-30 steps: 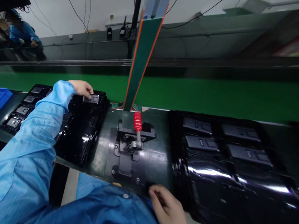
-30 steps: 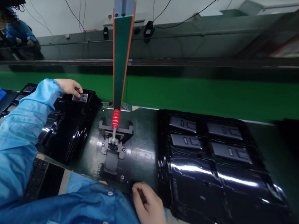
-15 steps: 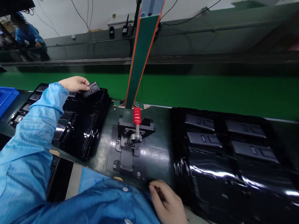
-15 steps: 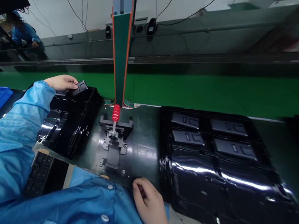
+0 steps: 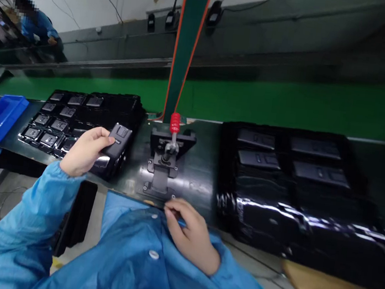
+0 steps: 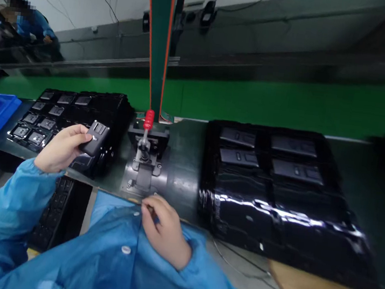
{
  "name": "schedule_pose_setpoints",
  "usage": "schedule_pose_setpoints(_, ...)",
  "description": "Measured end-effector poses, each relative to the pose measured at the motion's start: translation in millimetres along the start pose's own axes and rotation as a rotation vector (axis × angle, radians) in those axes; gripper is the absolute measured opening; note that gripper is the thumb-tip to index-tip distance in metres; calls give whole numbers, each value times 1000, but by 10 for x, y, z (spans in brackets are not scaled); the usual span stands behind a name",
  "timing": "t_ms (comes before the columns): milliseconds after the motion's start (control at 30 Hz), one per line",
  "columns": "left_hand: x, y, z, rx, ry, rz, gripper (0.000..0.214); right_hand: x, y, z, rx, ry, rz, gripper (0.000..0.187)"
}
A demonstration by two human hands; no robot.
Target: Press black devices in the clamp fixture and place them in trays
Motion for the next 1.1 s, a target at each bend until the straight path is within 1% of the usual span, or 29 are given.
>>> schedule_pose_setpoints(100, -384, 356, 382, -43, 86, -62, 34, -340, -89, 59, -13, 48, -165, 29)
schedule_pose_setpoints(167, -663, 517, 631, -83, 145, -116, 34, -447, -92, 123, -40, 108, -224, 39)
schedule_pose_setpoints(233, -924, 605, 846, -120, 195, -160, 35, -455, -68, 195, -72, 169, -235, 46)
schedule_pose_setpoints(300, -1155, 613, 1006, -147, 215, -200, 35, -388, -29, 254, -90, 236, -215, 51)
schedule_pose_setpoints(367, -1324, 544, 1090, -151, 166, -210, 34, -267, 6, 299, -101, 311, -180, 50)
schedule_pose_setpoints(400, -1374, 484, 1110, -150, 110, -197, 33, -196, 17, 318, -111, 344, -165, 47)
schedule_pose_setpoints(533, -1430, 191, 1170, -154, -198, -91, 26, 97, -5, 347, -167, 418, -126, 38)
schedule_pose_setpoints(667, -1411, -37, 1194, -124, -486, -10, 24, 352, -99, 345, -253, 452, -63, 38)
schedule_pose_setpoints(767, -1379, -130, 1223, -113, -668, 44, 28, 445, -156, 317, -273, 479, -31, 39)
schedule_pose_setpoints(833, -1379, -164, 1236, -109, -735, 60, 29, 481, -178, 305, -279, 484, -14, 40)
schedule_pose_setpoints(1100, -1400, -202, 1243, -92, -868, 96, 36, 603, -202, 313, -292, 432, 53, 40)
Point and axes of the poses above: each hand's wrist, its own y-axis away from the middle knuckle, its own z-axis out of the palm, x = y × z, the point moved 10 cm from there along -y, towards the middle knuckle, and after that the axes turned 10 degrees about -x, right-handed, at the moved point
